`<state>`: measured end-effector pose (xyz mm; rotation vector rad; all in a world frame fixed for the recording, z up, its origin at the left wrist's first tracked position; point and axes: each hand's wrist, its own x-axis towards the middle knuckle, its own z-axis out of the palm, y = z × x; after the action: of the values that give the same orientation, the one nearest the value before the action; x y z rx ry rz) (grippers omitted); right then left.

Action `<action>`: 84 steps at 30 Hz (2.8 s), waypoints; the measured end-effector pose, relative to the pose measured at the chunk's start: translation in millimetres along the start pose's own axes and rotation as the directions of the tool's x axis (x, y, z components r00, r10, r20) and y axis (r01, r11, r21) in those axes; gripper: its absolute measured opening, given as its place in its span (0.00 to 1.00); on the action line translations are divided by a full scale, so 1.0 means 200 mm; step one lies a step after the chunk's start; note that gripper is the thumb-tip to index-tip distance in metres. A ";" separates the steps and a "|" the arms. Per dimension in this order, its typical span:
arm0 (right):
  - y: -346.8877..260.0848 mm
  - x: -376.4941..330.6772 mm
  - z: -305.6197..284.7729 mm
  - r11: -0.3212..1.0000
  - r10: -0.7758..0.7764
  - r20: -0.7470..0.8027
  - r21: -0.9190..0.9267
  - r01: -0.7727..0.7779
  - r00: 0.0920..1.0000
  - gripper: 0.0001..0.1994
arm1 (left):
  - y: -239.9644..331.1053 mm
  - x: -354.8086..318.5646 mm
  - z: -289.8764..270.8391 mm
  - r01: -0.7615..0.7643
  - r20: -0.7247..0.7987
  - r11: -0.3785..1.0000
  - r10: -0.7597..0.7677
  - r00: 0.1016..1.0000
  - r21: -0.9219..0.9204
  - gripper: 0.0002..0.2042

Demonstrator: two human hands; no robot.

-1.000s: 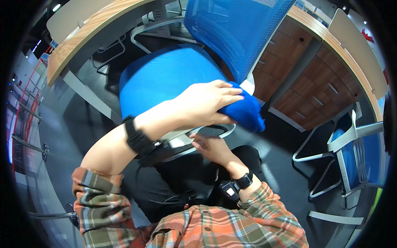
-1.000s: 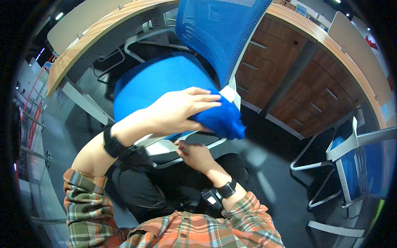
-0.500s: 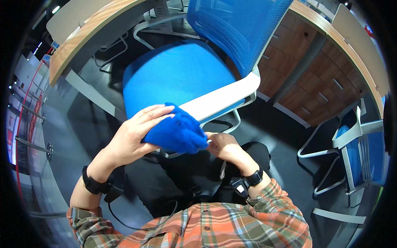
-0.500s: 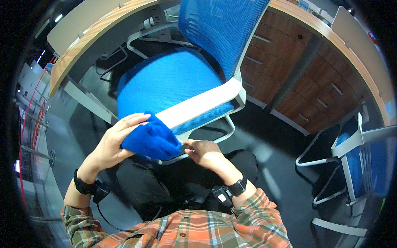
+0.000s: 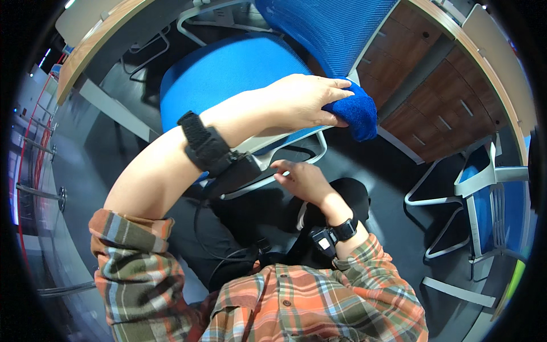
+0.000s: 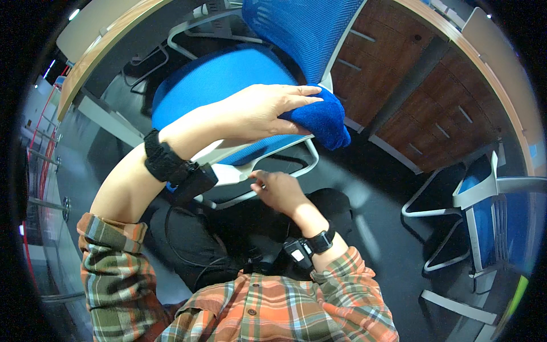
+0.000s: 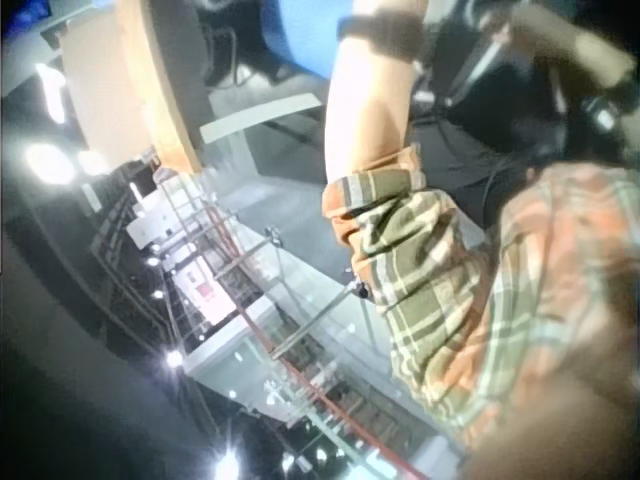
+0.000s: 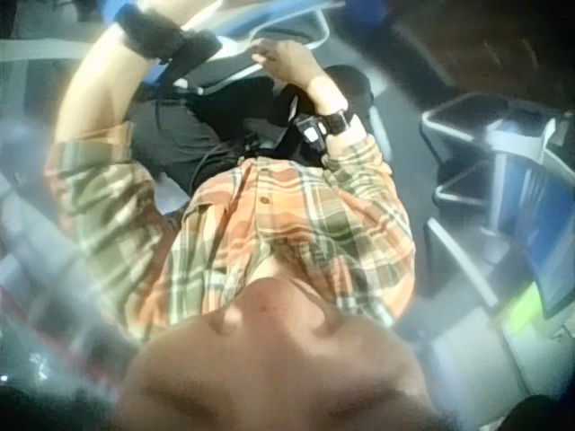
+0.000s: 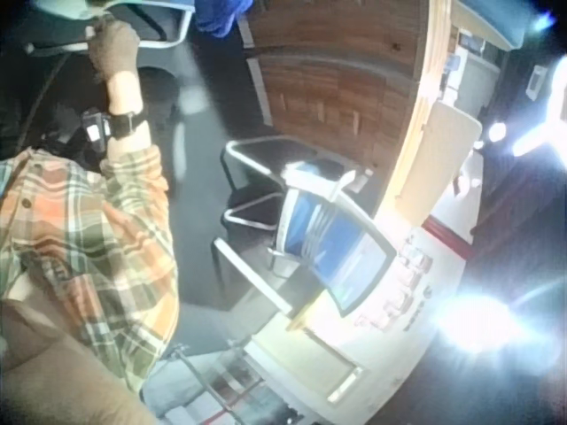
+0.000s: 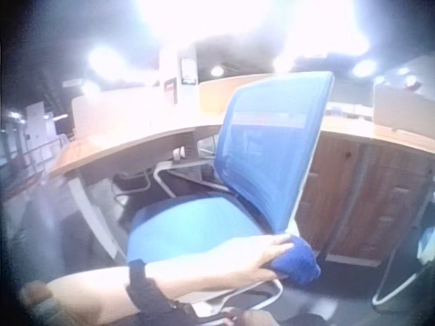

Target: The person wipes the underside, seat, and back of a blue mesh chair using a blue cloth. They rotate the chair to access different sides and continue wiping the frame and mesh surfaces.

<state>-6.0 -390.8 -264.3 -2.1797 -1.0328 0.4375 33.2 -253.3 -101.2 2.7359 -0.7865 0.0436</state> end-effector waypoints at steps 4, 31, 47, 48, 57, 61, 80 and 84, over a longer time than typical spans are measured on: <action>0.02 -0.02 -0.01 1.000 -0.013 -0.056 -0.017 0.012 0.998 0.12 | -0.05 -0.28 -0.03 -0.067 -0.037 0.996 0.065 0.997 -0.062 0.29; -0.05 -0.03 0.04 0.923 -0.182 0.243 0.377 0.080 0.953 0.34 | 0.22 -1.16 1.15 0.281 0.320 -0.170 -0.673 0.667 -0.944 0.25; -0.10 -0.10 0.16 0.394 0.289 -0.101 0.919 -0.022 0.952 0.21 | 0.09 -1.12 0.46 0.182 -0.628 0.760 -0.627 0.461 -0.624 0.20; -0.10 -0.08 0.15 0.430 0.362 -0.185 0.903 0.012 0.914 0.20 | 0.06 -1.08 0.39 0.187 -0.739 0.861 -0.503 0.448 -0.472 0.21; -0.48 0.00 0.17 0.902 -0.224 -0.501 0.218 0.373 0.836 0.19 | 0.00 -0.67 0.23 0.034 -0.672 0.870 -0.405 0.619 -0.493 0.26; -0.40 -0.03 0.27 0.968 -0.205 -0.421 0.044 0.246 0.883 0.22 | 0.02 -0.70 0.24 0.022 -0.693 0.890 -0.370 0.618 -0.455 0.26; -0.21 -0.05 0.35 0.993 -0.037 -0.416 0.083 0.079 0.909 0.27 | 0.03 -0.71 0.25 0.007 -0.659 0.861 -0.394 0.640 -0.508 0.24; 0.05 -0.08 0.51 0.986 0.055 -0.478 0.163 0.027 0.877 0.22 | 0.02 -0.71 0.25 0.013 -0.658 0.863 -0.393 0.642 -0.504 0.23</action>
<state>-66.4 -364.4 -344.7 -1.9998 -0.6757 -0.0251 -92.8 -197.7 -164.1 2.0231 -0.1791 0.7832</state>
